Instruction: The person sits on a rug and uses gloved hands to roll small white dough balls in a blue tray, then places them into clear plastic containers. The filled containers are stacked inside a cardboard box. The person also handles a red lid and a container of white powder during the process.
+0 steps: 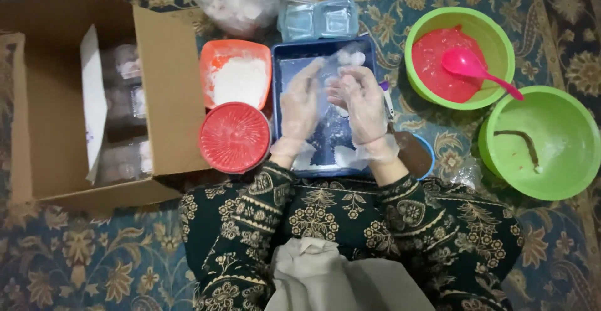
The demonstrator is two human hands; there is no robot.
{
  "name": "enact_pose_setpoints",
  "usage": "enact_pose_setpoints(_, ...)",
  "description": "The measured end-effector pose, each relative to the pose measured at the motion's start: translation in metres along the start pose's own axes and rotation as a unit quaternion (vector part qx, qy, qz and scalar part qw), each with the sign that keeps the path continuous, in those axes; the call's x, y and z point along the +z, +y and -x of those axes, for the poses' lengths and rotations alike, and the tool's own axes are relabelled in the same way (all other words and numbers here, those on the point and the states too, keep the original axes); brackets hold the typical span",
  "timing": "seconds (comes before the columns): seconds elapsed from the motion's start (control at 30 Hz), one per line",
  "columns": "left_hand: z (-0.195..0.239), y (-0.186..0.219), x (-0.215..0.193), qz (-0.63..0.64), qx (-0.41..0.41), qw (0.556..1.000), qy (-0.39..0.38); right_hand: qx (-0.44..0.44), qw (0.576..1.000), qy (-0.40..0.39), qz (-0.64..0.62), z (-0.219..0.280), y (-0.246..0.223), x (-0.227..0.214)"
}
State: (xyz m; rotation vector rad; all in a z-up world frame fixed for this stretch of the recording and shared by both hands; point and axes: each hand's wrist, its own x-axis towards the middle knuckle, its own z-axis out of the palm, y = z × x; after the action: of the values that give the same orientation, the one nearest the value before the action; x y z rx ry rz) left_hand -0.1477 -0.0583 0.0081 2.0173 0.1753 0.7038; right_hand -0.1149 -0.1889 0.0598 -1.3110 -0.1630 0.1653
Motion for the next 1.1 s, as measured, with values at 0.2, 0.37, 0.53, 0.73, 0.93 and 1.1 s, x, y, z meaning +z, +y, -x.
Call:
enact_pose_setpoints(0.2, 0.006, -0.024, -0.068, 0.093, -0.176, 0.98, 0.028, 0.072, 0.941, -0.115, 0.309, -0.047, 0.017, -0.046)
enact_pose_setpoints(0.37, 0.014, -0.047, -0.118, 0.189, -0.328, 0.925, 0.043, 0.092, 0.603, -0.249, 0.752, -0.05, 0.082, -0.072)
enact_pose_setpoints(0.53, 0.023, -0.039, -0.156, 0.12, -0.356, 0.922, 0.089, 0.054, 0.551, -0.215, 0.804, -0.024, 0.171, -0.084)
enact_pose_setpoints(0.73, 0.036, -0.045, -0.176, 0.052, -0.342, 0.928, 0.14, 0.032, 0.579, -0.228, 0.782, 0.019, 0.108, -0.035)
enact_pose_setpoints(0.93, 0.047, -0.036, -0.181, -0.006, -0.278, 0.947, 0.162, -0.352, 0.507, -0.16, 0.77, 0.015, 0.206, -0.085)
enact_pose_setpoints(1.1, 0.053, -0.04, -0.178, -0.076, -0.234, 0.955, 0.163, -0.409, 0.509, -0.236, 0.719, 0.01, 0.214, -0.092)
